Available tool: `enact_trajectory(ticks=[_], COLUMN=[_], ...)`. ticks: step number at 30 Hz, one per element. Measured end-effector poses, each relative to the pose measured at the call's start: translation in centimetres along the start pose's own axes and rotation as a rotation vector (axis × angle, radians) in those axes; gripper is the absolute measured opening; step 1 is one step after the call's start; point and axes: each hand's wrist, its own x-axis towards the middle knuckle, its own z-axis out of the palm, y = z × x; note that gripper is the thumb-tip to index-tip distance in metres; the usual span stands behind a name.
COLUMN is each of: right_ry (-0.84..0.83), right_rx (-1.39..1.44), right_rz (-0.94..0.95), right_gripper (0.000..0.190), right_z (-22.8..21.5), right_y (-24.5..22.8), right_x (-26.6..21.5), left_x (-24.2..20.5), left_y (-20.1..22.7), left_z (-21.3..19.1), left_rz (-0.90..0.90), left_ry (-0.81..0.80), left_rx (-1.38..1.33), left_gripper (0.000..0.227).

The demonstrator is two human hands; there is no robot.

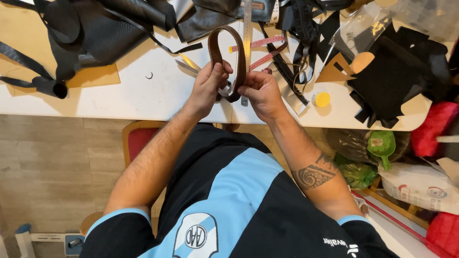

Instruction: Cutting, measuring, and applying glue to leather strips for assembly in a workshop.

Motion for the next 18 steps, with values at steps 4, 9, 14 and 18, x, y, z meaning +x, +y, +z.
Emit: enact_trajectory(ticks=[4,9,14,18], right_ry=[-0.007,-0.021,-0.031,-0.053], right_rx=[-0.004,-0.028,-0.022,0.04], right_rz=[0.012,0.035,0.032,0.035], right_gripper=[0.03,0.031,0.031,0.03], right_z=[0.1,0.9,0.7,-0.4], right_y=[-0.2,-1.0,-0.8,0.1], right_x=[0.1,0.0,0.2,0.5], left_x=[0.0,0.1,-0.3,0.5], left_y=[0.2,-0.1,0.7,-0.2], left_z=[0.1,0.2,0.6,-1.6], left_rz=[-0.006,0.0,0.001,0.014], left_ry=[-0.011,-0.007,0.007,0.026], left_rx=[-0.011,-0.046,-0.043,0.03], left_gripper=[0.036,0.033,0.032,0.034])
